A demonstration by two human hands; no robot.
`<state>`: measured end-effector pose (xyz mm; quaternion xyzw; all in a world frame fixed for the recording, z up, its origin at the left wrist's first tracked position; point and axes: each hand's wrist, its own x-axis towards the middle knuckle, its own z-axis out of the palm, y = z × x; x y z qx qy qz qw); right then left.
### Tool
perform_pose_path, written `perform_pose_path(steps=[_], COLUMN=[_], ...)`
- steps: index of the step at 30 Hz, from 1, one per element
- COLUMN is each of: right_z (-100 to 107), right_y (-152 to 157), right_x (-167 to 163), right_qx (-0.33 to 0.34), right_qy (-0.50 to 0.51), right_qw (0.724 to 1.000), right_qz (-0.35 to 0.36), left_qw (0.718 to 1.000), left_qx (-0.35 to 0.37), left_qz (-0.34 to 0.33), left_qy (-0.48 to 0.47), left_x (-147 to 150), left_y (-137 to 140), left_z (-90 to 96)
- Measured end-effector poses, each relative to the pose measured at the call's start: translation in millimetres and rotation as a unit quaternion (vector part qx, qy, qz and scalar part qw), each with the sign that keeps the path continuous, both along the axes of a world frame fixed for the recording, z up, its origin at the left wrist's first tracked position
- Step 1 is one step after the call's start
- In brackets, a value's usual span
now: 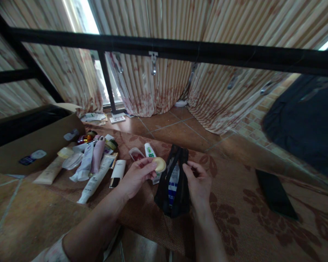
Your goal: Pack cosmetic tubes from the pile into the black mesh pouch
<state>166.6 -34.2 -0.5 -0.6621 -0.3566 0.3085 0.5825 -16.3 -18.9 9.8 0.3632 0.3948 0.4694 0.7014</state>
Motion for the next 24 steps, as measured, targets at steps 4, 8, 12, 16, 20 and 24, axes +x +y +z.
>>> perform_pose_path(steps=[4,8,12,16,20,24], right_z=[-0.3,0.2,-1.1,-1.5,-0.5,1.1], right_y=[0.1,0.1,0.1,0.2,-0.1,-0.3], right_x=[0.5,0.4,1.3,1.9,1.4,0.1], right_qx=[0.006,0.008,0.006,0.004,0.013,0.012], right_qy=[-0.008,0.0,-0.002,-0.012,-0.031,-0.03], right_qw=[1.0,1.0,1.0,1.0,0.999,0.999], right_qz=[0.0,0.001,0.006,0.006,0.001,-0.004], left_qw=[1.0,1.0,1.0,0.999,0.999,0.999], left_qx=[0.002,0.005,0.004,0.004,0.006,0.015], left_qz=[0.002,-0.004,-0.008,-0.009,-0.006,-0.01], left_qy=[0.001,-0.005,-0.02,-0.031,-0.042,-0.047], left_x=[-0.3,-0.3,0.0,0.3,0.4,0.4], left_y=[0.1,0.2,-0.1,-1.0,-1.3,-1.2], left_z=[-1.2,-2.3,-1.4,0.2,-0.4,-1.7])
